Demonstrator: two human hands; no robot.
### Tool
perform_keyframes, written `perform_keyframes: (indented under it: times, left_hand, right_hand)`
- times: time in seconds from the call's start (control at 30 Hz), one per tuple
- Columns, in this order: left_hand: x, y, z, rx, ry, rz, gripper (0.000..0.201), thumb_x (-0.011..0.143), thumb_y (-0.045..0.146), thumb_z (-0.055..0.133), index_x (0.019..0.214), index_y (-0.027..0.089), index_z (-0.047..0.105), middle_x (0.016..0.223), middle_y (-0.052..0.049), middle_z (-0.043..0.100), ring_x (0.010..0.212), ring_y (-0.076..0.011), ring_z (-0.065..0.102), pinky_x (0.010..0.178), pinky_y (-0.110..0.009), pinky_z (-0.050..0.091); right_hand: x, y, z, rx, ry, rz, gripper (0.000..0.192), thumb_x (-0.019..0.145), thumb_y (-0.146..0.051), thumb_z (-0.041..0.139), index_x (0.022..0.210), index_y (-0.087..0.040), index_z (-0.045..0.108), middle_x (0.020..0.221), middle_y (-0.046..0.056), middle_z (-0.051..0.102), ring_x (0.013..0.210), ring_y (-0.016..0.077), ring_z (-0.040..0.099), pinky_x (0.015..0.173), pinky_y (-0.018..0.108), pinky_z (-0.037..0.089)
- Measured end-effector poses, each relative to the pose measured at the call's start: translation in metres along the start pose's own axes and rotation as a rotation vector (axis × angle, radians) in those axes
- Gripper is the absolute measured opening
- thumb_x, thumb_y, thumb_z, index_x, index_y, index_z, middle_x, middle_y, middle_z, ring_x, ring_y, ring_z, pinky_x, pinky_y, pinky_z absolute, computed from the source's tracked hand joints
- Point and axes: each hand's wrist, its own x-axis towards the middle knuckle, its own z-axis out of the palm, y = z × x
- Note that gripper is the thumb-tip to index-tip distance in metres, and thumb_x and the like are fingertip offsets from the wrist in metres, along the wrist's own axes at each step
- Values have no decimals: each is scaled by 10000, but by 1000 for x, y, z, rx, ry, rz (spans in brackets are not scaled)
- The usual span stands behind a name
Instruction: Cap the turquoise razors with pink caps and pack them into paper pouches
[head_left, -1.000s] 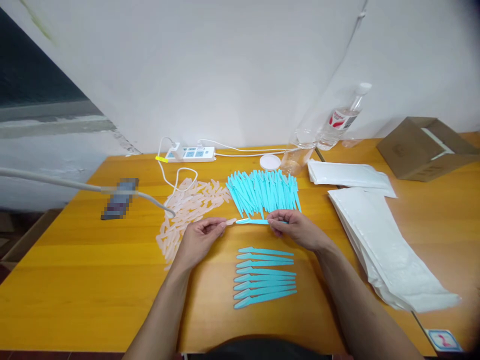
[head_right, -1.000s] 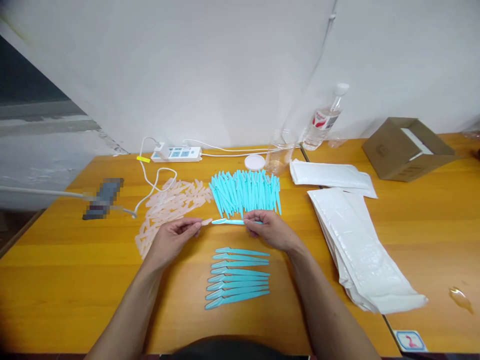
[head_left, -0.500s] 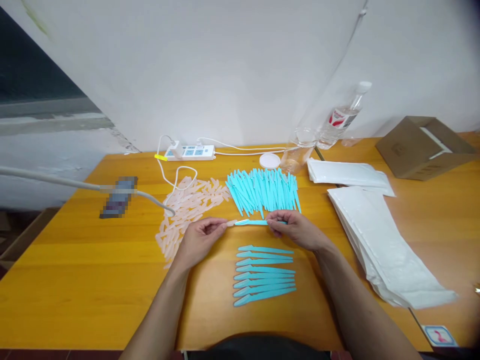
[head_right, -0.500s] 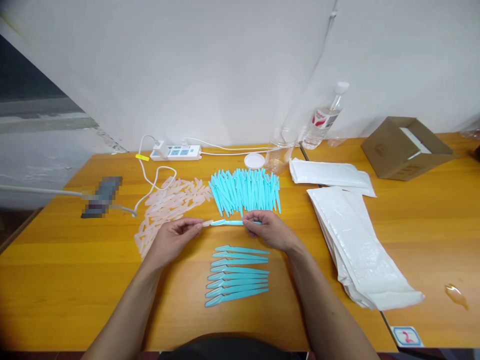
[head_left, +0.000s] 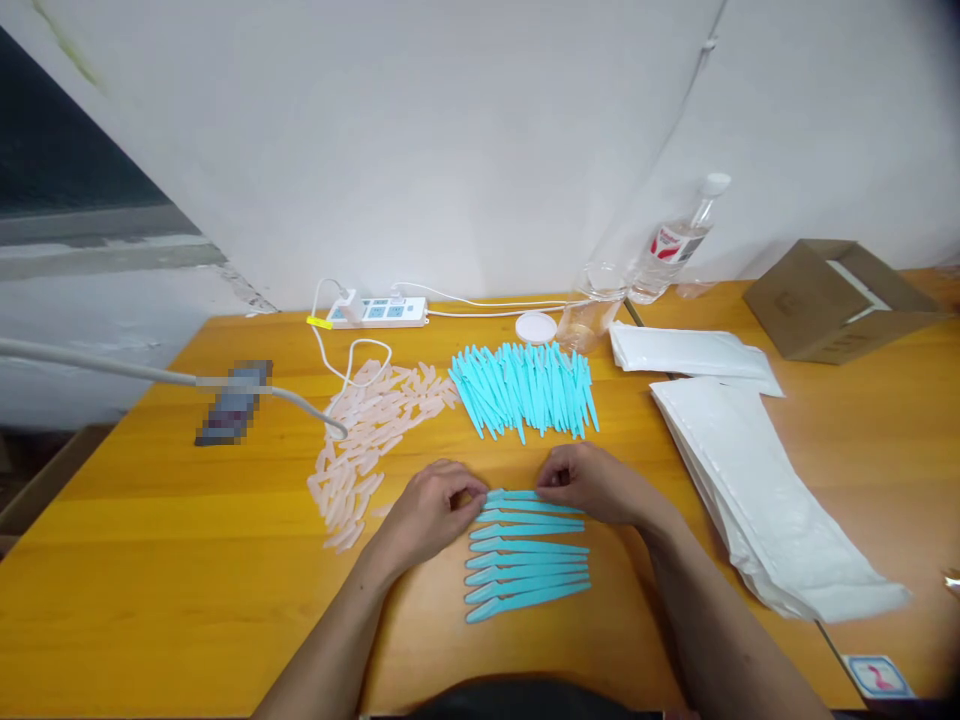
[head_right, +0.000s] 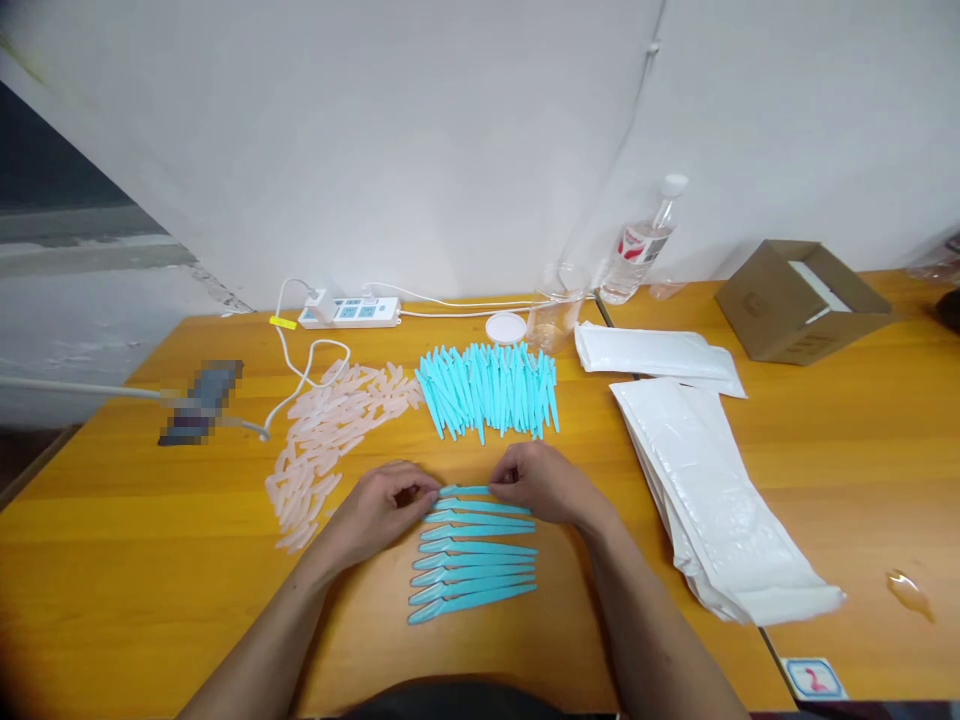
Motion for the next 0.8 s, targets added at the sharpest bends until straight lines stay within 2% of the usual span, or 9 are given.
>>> perform_keyframes:
  times: [0.13, 0.23, 0.43, 0.63, 0.8]
  left_hand:
    - [-3, 2, -4, 109, -57, 104, 176, 902, 315, 667, 1026, 246, 770, 986, -63, 732, 966, -224, 656, 885, -338, 501]
    - [-5, -3, -5, 134, -101, 143, 311, 857, 354, 737, 1155, 263, 735, 1098, -69, 701, 1055, -241, 629, 942, -358, 490]
    - [-7, -10, -3, 144, -65, 127, 368, 867, 359, 733, 1222, 266, 700, 1143, -68, 666, 1093, -236, 619, 982, -357, 478]
    - [-8, -7, -5, 115, -101, 118, 538, 784, 390, 810, 1285, 266, 656, 1222, -71, 617, 1145, -243, 604, 1013, -353, 477]
    - [-7, -12, -3, 121, -75, 129, 508, 821, 373, 783, 1299, 267, 646, 1233, -77, 607, 1158, -238, 600, 1025, -352, 471]
  right_hand:
    - [-5, -5, 1, -214, -40, 17, 144, 774, -276, 651, 736, -207, 772, 681, 1, 710, 603, 140, 577, 559, 253, 367]
    - [-6, -4, 1, -248, -52, 17, 120, 749, -302, 698, 790, -213, 767, 726, 5, 711, 641, 148, 589, 589, 253, 389]
    - [-7, -1, 1, -276, -44, 7, 285, 703, -315, 761, 965, -209, 724, 875, 16, 695, 748, 162, 589, 673, 262, 425]
    - [-7, 2, 1, -245, -33, -3, 266, 714, -325, 754, 938, -206, 675, 851, 1, 660, 725, 148, 559, 666, 261, 419]
    - [-6, 6, 1, -217, -15, -8, 250, 747, -360, 739, 920, -201, 654, 826, -4, 641, 699, 136, 534, 639, 255, 401]
